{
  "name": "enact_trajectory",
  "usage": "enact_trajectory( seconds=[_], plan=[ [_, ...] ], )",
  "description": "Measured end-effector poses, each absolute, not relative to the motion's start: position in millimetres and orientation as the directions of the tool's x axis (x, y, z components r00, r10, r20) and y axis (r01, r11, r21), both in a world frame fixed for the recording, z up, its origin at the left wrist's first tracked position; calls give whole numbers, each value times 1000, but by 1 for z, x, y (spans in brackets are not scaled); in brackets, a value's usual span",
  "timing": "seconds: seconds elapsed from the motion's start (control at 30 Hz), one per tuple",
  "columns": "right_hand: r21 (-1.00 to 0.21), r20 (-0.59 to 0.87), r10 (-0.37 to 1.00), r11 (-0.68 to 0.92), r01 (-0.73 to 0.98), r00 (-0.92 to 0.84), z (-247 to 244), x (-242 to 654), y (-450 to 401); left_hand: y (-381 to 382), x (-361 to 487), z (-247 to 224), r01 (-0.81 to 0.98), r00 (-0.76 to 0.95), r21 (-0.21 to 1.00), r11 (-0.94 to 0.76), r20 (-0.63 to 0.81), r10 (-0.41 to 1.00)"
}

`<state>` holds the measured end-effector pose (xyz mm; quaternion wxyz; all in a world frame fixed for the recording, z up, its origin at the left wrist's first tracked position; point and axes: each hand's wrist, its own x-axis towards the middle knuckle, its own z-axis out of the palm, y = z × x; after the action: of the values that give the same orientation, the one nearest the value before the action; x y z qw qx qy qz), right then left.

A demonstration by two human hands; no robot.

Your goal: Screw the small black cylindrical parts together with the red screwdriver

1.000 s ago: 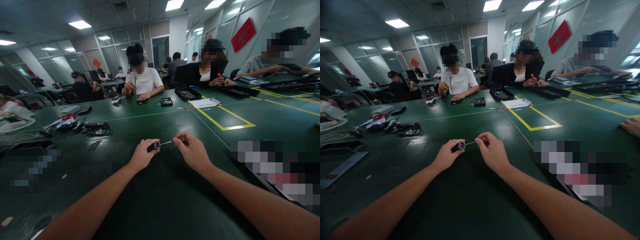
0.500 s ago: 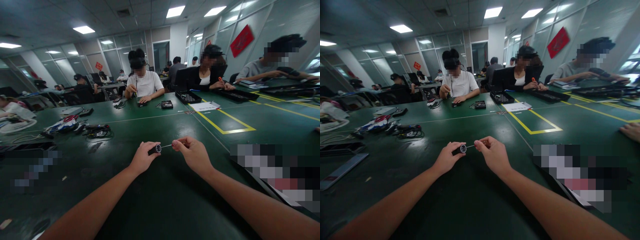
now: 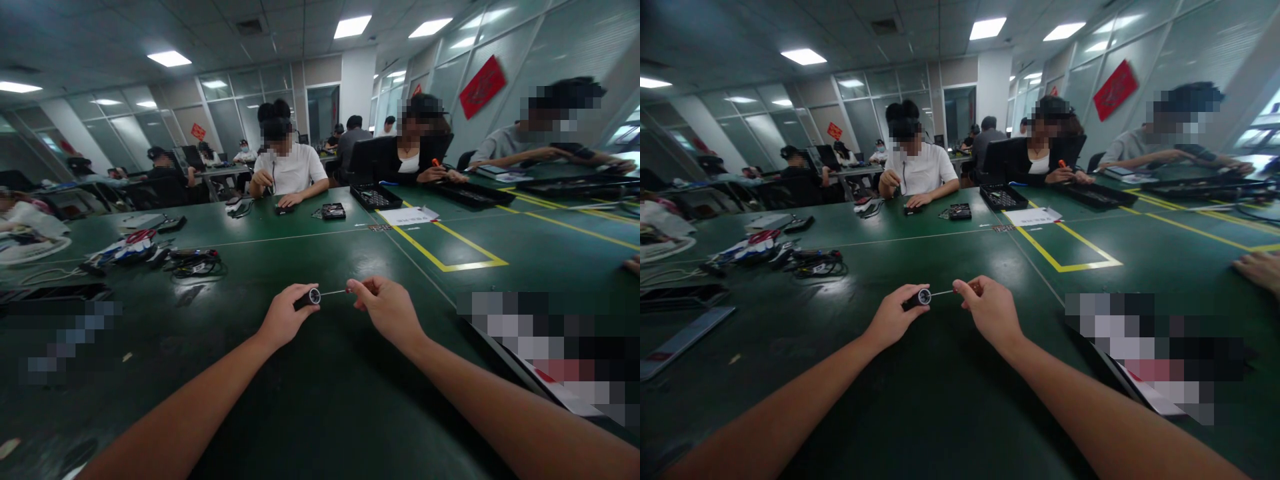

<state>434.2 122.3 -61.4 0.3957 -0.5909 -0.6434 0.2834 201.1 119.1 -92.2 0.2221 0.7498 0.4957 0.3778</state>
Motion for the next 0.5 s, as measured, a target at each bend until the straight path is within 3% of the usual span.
enact_trajectory(
  seconds=[0.5],
  plan=[
    [-822,152,987,153,549,-47,-54,432,117,120,199,-93,580,188,726,-369,322,928]
  ],
)
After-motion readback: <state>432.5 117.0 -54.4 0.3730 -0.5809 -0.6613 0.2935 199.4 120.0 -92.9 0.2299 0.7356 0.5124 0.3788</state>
